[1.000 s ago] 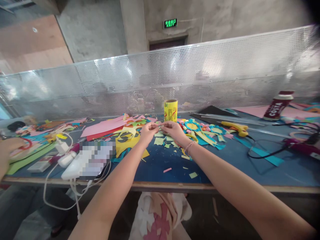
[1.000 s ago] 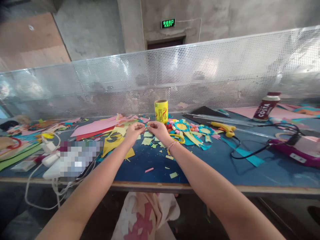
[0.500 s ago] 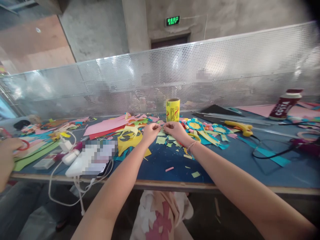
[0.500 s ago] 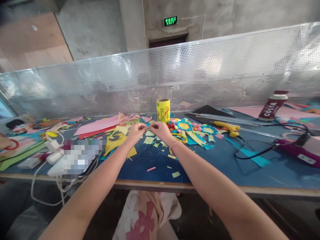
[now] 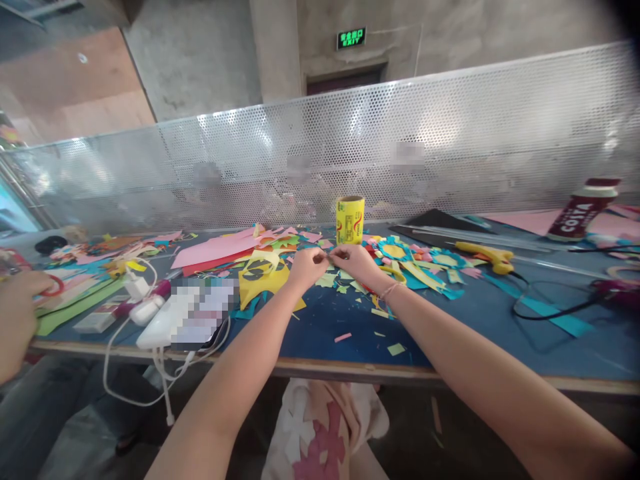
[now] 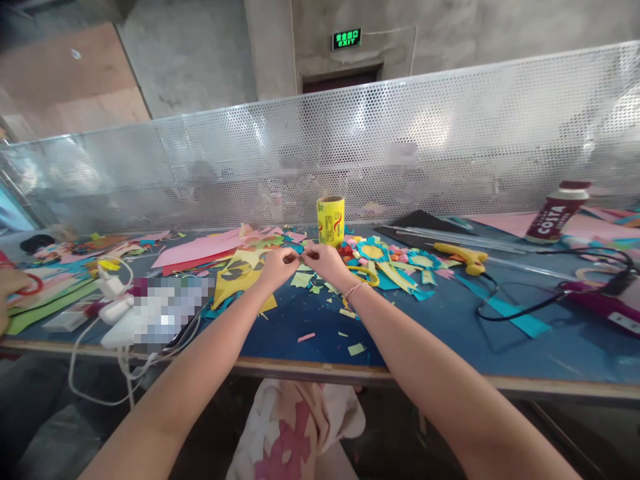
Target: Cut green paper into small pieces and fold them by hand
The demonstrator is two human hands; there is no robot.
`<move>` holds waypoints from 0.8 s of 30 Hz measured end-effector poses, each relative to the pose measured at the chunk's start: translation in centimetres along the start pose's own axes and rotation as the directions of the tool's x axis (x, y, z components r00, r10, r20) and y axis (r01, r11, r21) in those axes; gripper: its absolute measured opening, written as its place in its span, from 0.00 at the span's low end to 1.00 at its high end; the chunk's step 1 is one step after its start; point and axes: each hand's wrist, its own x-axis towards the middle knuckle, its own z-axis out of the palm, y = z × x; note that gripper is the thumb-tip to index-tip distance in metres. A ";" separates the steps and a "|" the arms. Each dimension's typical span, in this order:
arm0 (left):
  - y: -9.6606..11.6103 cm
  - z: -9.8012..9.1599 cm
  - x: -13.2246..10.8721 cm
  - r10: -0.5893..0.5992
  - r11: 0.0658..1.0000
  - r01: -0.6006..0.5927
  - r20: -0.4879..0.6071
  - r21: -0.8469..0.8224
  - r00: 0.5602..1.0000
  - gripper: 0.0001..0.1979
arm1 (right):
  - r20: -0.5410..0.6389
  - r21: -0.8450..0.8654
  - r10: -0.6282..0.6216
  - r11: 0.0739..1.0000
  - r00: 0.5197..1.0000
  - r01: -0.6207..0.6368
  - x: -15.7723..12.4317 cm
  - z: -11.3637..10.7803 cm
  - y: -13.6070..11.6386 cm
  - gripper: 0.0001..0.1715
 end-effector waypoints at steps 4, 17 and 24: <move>0.4 -0.1 0.0 -0.064 0.998 0.064 -0.022 -0.020 0.998 0.05 | -0.012 -0.059 -0.022 0.998 1.000 0.021 -0.1 -0.1 -0.3 0.09; 0.8 -0.3 0.1 -0.295 0.937 0.295 0.029 -0.189 0.955 0.06 | -0.058 -0.050 0.020 0.999 0.998 -0.023 0.1 -0.4 0.0 0.10; 0.0 0.0 0.3 -0.322 0.919 0.323 0.041 -0.226 0.946 0.06 | -0.095 -0.072 0.020 0.997 0.995 -0.027 0.2 -0.3 0.3 0.10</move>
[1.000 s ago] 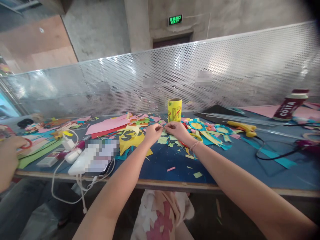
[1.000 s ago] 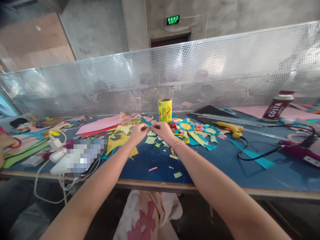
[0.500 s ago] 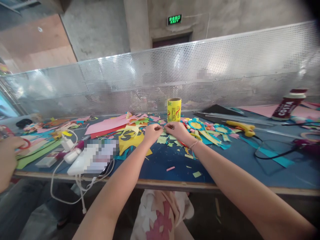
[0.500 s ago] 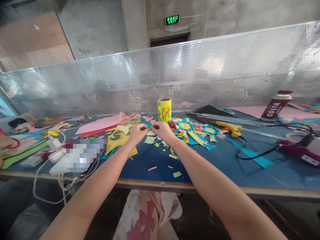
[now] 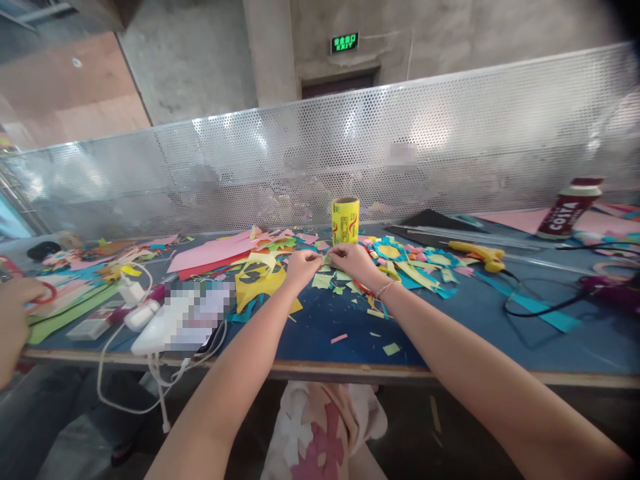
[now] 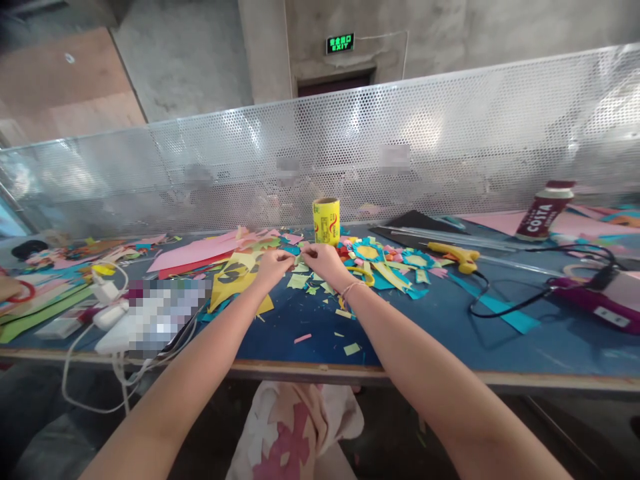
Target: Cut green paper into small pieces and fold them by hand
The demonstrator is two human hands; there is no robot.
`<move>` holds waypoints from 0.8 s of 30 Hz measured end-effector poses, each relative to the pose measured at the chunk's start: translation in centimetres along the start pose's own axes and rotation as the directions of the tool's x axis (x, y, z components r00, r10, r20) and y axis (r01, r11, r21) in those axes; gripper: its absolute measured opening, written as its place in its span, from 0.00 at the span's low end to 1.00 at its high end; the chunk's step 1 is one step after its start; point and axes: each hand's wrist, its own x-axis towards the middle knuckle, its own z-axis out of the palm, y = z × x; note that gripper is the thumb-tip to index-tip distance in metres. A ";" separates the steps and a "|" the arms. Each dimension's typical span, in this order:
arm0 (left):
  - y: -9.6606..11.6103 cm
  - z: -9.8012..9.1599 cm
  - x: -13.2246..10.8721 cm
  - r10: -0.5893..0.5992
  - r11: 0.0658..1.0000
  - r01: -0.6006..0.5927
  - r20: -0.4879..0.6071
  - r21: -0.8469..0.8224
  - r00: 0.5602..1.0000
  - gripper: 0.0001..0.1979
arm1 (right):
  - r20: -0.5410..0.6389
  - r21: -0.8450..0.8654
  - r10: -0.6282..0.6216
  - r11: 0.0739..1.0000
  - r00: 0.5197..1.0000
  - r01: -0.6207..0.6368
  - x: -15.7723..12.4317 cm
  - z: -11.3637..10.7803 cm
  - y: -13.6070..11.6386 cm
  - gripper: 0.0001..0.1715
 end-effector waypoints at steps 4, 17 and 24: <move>-0.4 -0.2 0.5 -0.031 0.999 0.029 -0.053 -0.036 0.998 0.06 | -0.074 -0.028 -0.009 1.000 0.997 0.007 0.4 -0.5 1.0 0.11; 0.1 -0.1 0.2 -0.045 0.990 0.048 0.026 -0.132 0.999 0.06 | 0.075 -0.061 -0.426 0.900 0.901 0.431 0.1 0.0 1.0 0.15; -0.1 -0.1 0.3 -0.025 0.984 0.031 0.037 -0.177 0.999 0.07 | 0.052 -0.072 -0.417 0.905 0.907 0.420 0.1 0.0 1.1 0.14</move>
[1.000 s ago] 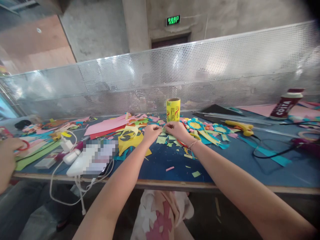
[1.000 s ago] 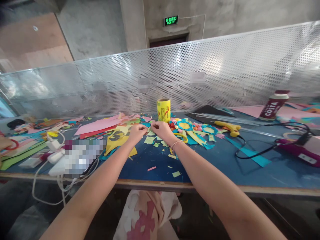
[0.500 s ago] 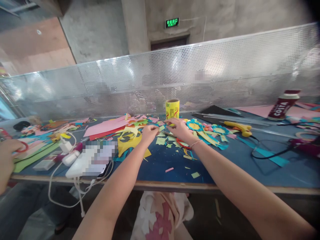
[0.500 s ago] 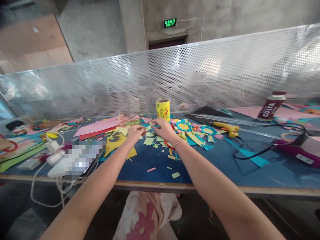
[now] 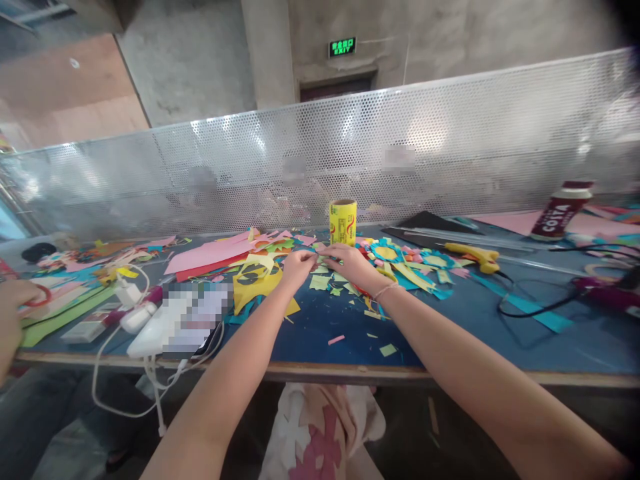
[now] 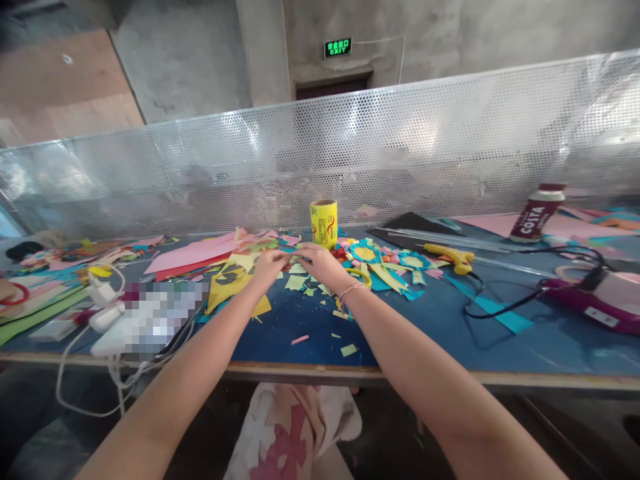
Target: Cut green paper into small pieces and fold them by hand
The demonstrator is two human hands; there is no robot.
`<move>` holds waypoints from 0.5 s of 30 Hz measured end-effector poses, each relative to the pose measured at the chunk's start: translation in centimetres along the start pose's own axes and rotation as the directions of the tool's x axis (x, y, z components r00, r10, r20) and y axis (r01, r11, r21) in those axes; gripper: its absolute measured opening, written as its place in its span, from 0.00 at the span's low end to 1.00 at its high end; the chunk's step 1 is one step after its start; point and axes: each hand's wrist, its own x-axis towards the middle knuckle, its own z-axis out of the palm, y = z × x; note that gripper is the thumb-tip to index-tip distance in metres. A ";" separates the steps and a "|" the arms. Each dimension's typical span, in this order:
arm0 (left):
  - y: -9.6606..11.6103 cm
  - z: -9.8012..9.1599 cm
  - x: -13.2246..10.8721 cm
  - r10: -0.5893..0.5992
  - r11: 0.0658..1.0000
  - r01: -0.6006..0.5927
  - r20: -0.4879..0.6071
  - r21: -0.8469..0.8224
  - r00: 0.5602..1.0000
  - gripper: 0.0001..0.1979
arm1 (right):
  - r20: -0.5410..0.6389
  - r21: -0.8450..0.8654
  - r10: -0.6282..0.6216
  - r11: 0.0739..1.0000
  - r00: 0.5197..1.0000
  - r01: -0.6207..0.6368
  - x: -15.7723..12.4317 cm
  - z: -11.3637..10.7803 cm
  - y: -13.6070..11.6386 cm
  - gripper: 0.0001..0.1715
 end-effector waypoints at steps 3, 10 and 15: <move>0.1 0.0 0.0 -0.016 0.999 0.015 -0.015 -0.029 1.000 0.08 | 0.001 0.006 -0.003 1.000 1.000 0.003 0.0 0.0 -0.1 0.14; 0.1 0.0 0.1 -0.016 0.999 0.015 -0.018 -0.037 1.000 0.07 | 0.020 0.007 0.043 0.999 0.999 -0.043 0.1 0.0 -0.3 0.13; 0.0 0.0 0.1 -0.019 0.999 0.018 -0.022 -0.043 1.000 0.06 | 0.035 0.011 0.093 0.996 0.995 -0.094 0.1 0.0 -0.4 0.14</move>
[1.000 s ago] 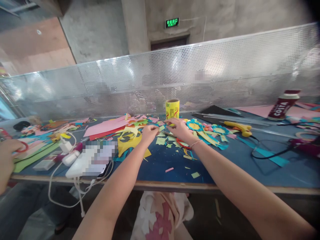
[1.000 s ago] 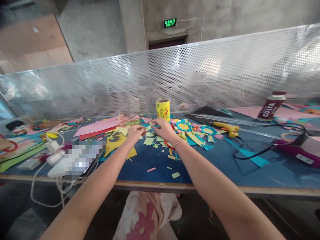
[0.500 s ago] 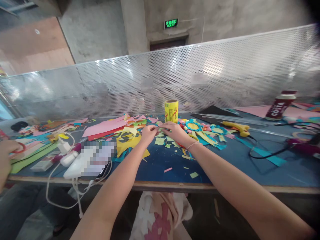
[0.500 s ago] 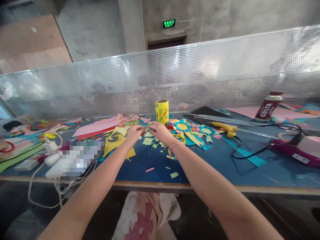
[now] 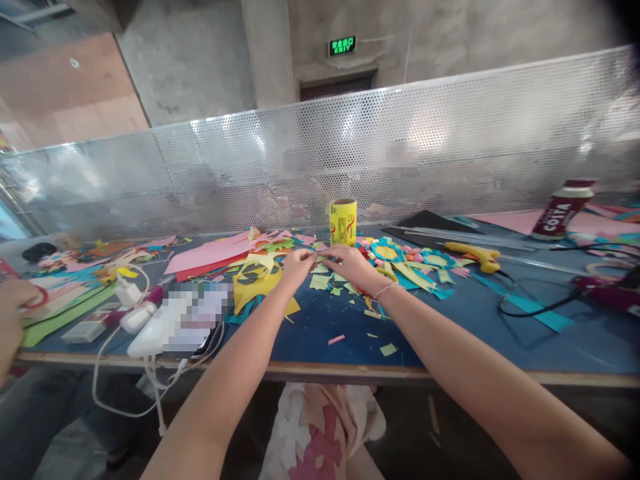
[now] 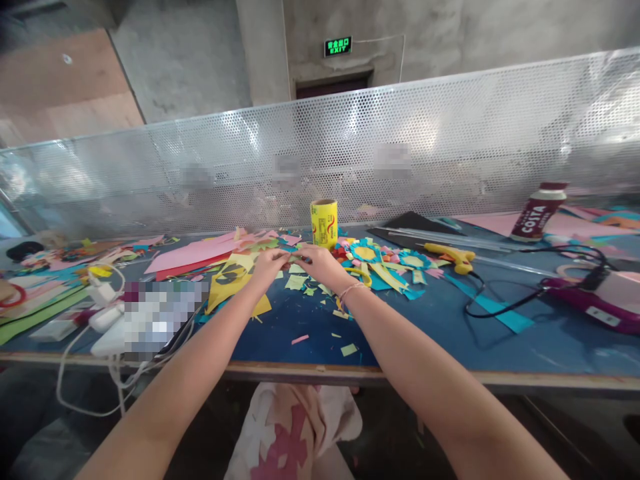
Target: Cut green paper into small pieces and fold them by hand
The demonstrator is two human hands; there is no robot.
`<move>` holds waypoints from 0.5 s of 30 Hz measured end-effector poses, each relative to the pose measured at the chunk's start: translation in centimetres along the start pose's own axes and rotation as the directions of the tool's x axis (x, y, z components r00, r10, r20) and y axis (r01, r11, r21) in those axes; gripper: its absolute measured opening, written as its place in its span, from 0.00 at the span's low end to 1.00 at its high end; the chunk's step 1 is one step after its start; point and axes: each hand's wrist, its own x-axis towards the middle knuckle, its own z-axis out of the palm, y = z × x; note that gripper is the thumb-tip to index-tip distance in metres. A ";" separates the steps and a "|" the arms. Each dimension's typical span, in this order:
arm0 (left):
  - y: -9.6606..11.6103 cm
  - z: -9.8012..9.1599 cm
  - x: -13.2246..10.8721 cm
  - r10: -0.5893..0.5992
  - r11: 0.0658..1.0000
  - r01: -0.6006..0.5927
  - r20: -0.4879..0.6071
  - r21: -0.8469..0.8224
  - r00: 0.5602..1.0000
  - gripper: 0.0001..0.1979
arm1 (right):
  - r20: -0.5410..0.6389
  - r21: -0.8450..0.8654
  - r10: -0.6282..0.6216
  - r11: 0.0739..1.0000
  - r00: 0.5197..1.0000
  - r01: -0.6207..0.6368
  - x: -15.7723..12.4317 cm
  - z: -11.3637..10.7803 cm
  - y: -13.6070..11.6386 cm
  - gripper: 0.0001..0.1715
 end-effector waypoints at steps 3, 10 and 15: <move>-0.1 0.0 0.1 0.012 1.000 -0.012 0.004 0.011 1.000 0.06 | 0.010 0.020 0.034 0.999 0.999 -0.035 0.0 -0.1 -0.2 0.14; -0.2 -0.1 0.2 0.052 0.995 -0.053 0.017 0.079 0.999 0.07 | 0.029 0.071 0.127 0.989 0.991 -0.129 0.0 -0.3 -0.5 0.14; 0.1 -0.1 0.0 0.072 0.992 -0.073 0.016 0.104 0.997 0.07 | 0.015 0.102 0.126 0.987 0.992 -0.127 -0.1 -0.4 -0.7 0.14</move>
